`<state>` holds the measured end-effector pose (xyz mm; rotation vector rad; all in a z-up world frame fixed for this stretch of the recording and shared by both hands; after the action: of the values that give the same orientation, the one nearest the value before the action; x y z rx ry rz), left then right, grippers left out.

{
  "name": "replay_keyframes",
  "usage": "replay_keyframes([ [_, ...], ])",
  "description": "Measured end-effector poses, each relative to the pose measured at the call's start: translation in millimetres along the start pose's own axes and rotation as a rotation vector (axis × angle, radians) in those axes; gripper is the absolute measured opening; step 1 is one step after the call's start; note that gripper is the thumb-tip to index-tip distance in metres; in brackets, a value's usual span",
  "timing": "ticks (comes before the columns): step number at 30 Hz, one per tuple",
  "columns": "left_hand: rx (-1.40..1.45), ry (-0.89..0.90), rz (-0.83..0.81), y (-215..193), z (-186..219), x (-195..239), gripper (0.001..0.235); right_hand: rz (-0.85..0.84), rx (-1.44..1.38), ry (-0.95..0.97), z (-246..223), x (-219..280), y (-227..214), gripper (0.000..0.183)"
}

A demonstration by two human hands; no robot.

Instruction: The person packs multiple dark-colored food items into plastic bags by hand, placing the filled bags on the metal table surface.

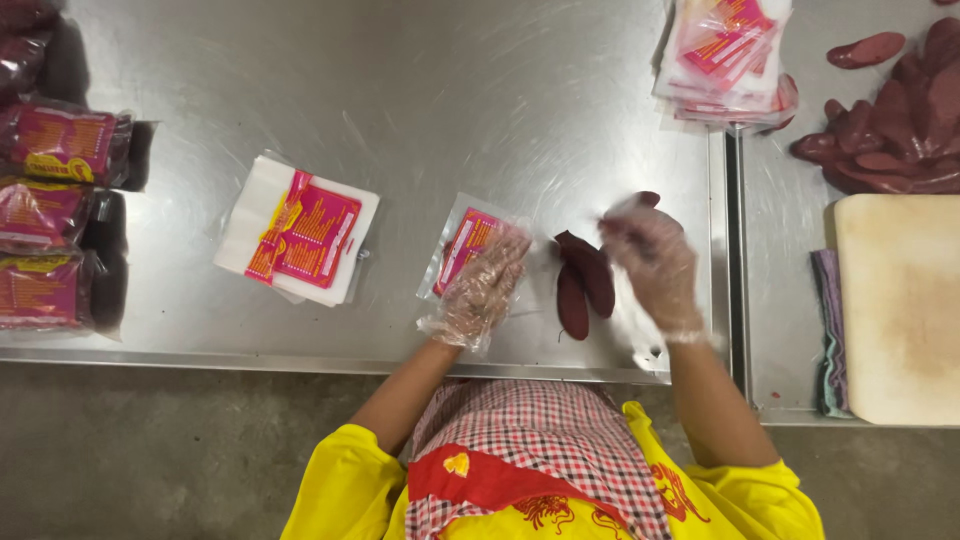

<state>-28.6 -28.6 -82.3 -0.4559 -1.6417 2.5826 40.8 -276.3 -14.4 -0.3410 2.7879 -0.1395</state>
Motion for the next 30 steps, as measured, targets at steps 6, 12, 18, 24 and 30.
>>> replay_keyframes([
  [6,0.151,-0.017,0.109,3,-3,-1,0.041,-0.269,0.120,-0.030,-21,59,80,0.040],
  [12,0.108,0.183,0.114,4,2,5,0.047,-0.161,0.035,0.144,3,46,107,0.041],
  [18,0.235,0.099,0.050,-3,2,3,0.046,-0.253,0.005,0.355,29,1,130,0.031],
  [24,0.252,0.013,0.062,-20,10,-11,0.046,-0.419,0.310,0.521,1,0,94,0.026],
  [30,0.285,-0.123,0.050,-31,15,-10,0.035,-0.368,0.361,0.564,-13,-16,23,0.029],
])
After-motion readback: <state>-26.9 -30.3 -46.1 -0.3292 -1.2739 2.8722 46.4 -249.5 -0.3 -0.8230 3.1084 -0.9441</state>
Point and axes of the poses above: each hand's wrist, its own x-axis away from the middle knuckle, its own y-axis out of the palm, z = x × y, the point moved 2 cm from there along -x, towards the middle knuckle, and after that the axes turned 15 degrees about -x, right-handed, at the moved point
